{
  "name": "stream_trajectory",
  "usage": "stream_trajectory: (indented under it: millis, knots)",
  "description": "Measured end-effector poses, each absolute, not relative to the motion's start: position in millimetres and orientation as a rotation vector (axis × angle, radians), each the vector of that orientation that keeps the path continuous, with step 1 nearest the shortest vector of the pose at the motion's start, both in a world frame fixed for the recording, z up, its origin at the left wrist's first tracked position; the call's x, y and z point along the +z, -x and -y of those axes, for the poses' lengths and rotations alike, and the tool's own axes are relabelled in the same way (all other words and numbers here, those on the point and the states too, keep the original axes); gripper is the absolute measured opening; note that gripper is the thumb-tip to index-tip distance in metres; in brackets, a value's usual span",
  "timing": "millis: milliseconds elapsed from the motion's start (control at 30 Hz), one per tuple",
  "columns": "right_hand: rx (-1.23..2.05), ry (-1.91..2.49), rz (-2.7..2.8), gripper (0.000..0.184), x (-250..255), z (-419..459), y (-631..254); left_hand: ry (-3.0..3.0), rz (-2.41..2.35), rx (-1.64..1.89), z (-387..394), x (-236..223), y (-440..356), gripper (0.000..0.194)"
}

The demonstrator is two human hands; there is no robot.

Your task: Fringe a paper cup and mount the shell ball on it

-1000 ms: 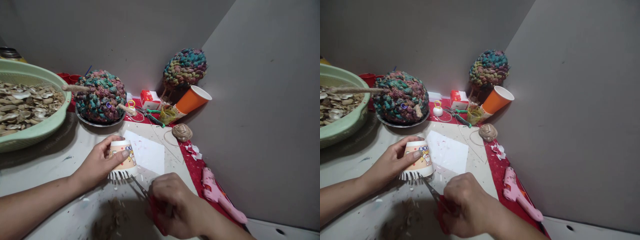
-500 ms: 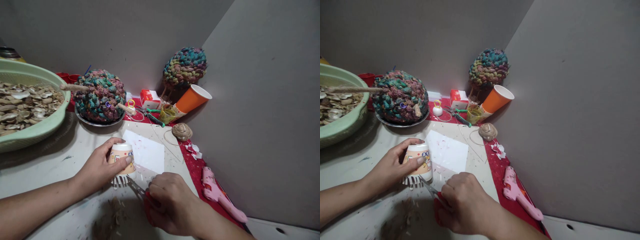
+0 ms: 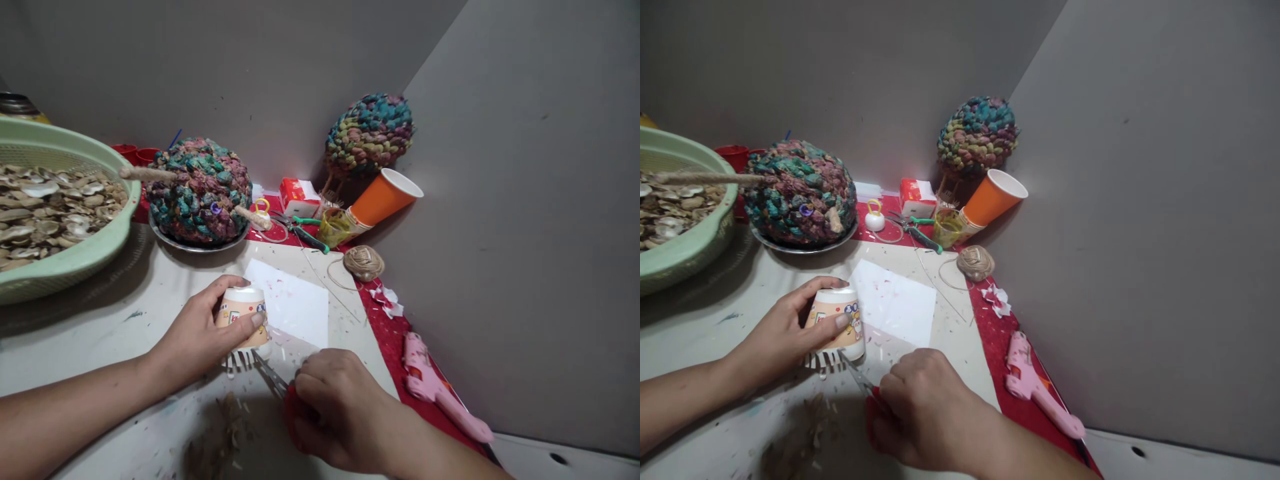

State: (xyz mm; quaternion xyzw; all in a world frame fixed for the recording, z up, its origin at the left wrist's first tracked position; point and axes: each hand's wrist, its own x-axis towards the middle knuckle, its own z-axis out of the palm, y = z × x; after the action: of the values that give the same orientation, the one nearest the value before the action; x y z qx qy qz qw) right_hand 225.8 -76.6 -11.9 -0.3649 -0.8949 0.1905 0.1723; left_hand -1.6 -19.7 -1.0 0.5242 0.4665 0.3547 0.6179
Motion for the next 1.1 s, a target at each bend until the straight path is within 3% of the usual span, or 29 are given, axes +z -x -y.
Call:
stream_trajectory:
  millis: [367, 733, 1100]
  knots:
    - [0.736, 0.956, 2.420, 0.022, -12, 75, -226, -1.111, -1.044, 0.891, 17, -5, 3, 0.046]
    - [1.464, 1.153, 2.124, 0.044, -3, 67, -233, -0.909, -0.979, 1.132, 14, -4, 7, 0.047]
    - [1.653, 1.182, 2.033, 0.040, -5, 65, -231, -0.992, -0.945, 1.111, 17, -3, 7, 0.045]
